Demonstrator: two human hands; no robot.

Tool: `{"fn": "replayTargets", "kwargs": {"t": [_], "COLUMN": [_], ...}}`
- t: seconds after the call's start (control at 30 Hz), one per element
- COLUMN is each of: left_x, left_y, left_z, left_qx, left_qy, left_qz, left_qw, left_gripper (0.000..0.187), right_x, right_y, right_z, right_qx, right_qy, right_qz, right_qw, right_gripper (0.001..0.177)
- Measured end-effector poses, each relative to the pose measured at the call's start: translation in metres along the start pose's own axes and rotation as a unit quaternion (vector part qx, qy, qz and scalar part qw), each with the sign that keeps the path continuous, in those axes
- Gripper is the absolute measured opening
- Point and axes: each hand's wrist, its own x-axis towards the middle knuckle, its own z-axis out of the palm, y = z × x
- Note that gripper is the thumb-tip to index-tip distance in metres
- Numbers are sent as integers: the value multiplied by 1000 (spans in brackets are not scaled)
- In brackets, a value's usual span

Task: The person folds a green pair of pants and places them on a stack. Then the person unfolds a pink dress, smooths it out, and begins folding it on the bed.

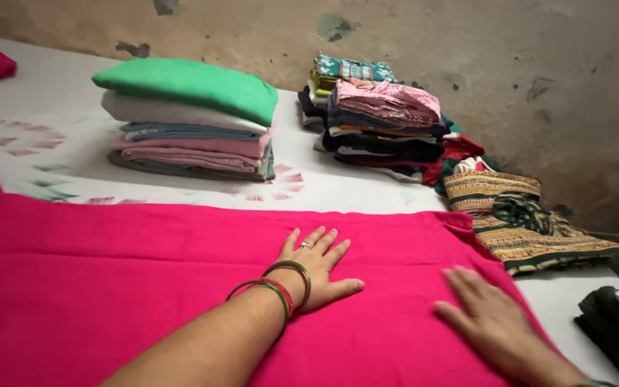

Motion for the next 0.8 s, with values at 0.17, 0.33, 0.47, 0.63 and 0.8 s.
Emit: {"fn": "replayTargets", "kwargs": {"t": [0.17,0.33,0.47,0.63,0.8], "left_x": [5,5,4,11,15], "left_y": [-1,-1,-4,-4,-5], "left_z": [-1,3,8,19,21], "left_qx": [20,37,74,60,96], "left_qy": [-14,-9,113,53,55], "left_qz": [-5,-7,115,168,139], "left_qw": [1000,999,984,983,984], "left_gripper": [96,93,72,52,59], "right_x": [-8,-11,-12,-6,-9], "right_y": [87,113,104,105,116], "right_z": [14,15,2,3,13], "right_qx": [45,129,102,320,547], "right_qy": [55,157,154,133,135], "right_qz": [47,86,138,128,105], "right_qw": [996,975,973,929,819], "right_gripper": [79,69,63,38,27]}}
